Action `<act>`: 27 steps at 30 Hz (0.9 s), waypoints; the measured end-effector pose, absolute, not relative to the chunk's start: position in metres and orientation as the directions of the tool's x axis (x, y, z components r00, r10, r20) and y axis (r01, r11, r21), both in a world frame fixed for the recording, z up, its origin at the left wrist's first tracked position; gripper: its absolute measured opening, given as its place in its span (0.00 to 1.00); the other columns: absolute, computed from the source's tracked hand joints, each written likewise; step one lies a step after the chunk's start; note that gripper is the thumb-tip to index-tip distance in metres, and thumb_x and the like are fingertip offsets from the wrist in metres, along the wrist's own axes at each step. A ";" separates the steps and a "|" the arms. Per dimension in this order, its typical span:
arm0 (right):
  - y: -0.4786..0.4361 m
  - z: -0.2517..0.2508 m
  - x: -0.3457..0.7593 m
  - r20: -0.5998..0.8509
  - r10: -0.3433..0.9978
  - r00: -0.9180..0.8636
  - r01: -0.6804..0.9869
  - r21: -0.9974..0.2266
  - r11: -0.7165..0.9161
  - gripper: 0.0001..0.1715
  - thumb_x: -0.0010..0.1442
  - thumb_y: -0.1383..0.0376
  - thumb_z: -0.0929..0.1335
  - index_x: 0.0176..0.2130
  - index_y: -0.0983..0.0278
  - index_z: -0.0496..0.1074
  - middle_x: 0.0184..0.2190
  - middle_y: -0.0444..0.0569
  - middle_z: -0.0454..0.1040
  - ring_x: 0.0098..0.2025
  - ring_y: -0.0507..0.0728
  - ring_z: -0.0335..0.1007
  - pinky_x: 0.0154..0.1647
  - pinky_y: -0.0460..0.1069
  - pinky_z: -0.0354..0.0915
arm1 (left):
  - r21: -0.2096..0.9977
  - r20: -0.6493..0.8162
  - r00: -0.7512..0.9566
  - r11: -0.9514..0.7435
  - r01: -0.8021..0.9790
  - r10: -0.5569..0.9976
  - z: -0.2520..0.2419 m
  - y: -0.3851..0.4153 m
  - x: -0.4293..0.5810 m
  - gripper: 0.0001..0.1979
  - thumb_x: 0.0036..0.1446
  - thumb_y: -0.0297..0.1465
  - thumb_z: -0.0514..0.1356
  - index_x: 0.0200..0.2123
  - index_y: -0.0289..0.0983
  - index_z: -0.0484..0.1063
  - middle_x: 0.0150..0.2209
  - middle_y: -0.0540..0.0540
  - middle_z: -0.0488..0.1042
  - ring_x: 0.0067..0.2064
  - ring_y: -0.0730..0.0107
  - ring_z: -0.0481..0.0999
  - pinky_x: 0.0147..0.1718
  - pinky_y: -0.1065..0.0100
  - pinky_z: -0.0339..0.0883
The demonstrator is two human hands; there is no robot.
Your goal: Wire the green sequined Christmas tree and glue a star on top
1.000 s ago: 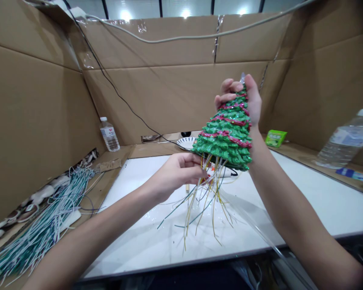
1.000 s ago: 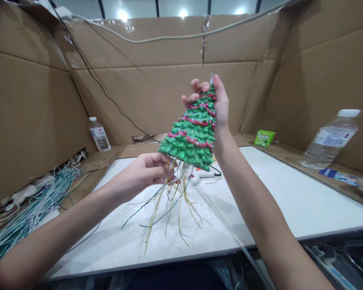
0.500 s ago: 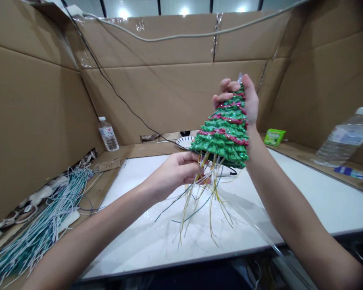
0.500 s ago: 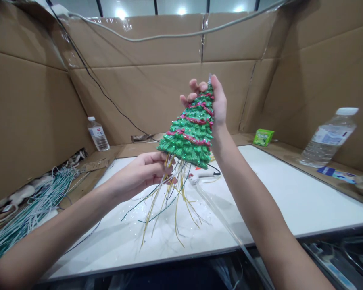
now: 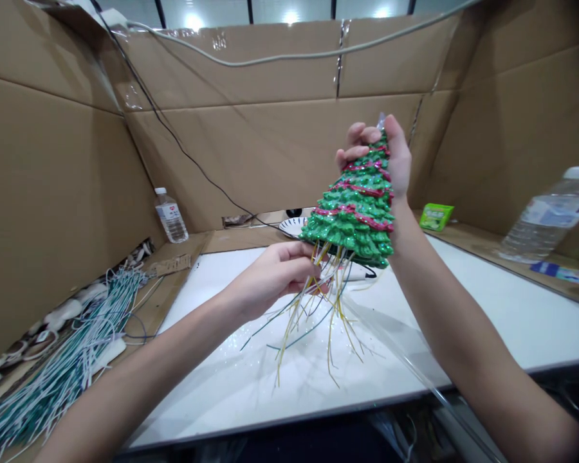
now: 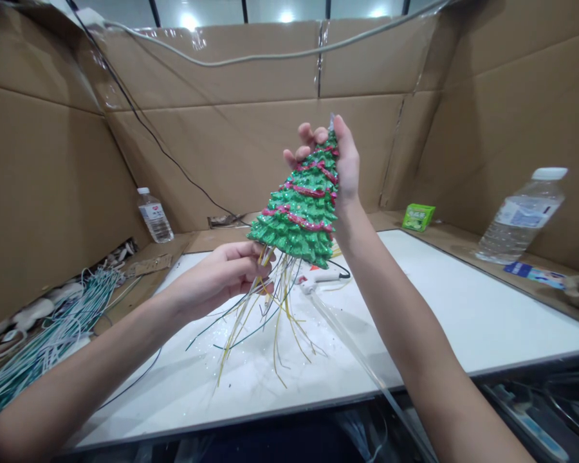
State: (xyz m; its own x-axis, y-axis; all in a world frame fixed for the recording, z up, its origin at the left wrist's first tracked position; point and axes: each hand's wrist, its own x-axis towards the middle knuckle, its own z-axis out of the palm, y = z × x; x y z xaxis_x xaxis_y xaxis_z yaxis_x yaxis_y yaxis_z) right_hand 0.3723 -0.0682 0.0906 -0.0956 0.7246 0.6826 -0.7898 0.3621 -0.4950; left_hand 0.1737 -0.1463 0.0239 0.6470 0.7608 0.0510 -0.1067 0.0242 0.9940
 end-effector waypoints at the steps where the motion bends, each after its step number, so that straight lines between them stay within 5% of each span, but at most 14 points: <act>1: -0.068 0.091 0.372 0.680 0.727 -0.093 -0.791 -0.494 0.361 0.18 0.54 0.58 0.70 0.22 0.60 0.58 0.29 0.36 0.74 0.22 0.44 0.63 0.38 0.47 0.68 | 0.994 0.056 0.644 0.015 -0.105 0.763 0.024 -0.146 0.174 0.05 0.46 0.22 0.60 0.29 0.34 0.70 0.28 0.53 0.68 0.29 0.78 0.72 0.39 0.67 0.66; 27: -0.064 0.090 0.373 0.661 0.744 -0.095 -0.778 -0.516 0.359 0.18 0.57 0.55 0.66 0.23 0.60 0.57 0.29 0.35 0.74 0.21 0.45 0.62 0.39 0.48 0.66 | 0.993 0.076 0.646 0.000 -0.117 0.760 0.022 -0.147 0.176 0.05 0.46 0.23 0.60 0.30 0.33 0.69 0.31 0.50 0.69 0.28 0.79 0.69 0.33 0.69 0.63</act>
State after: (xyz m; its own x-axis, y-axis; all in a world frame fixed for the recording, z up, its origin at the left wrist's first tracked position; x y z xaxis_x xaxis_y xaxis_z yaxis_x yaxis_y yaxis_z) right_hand 0.3726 -0.0639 0.0905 -0.0951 0.7440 0.6614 -0.7778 0.3592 -0.5158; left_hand 0.1757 -0.1467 0.0216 0.6455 0.7599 0.0762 -0.1175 0.0003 0.9931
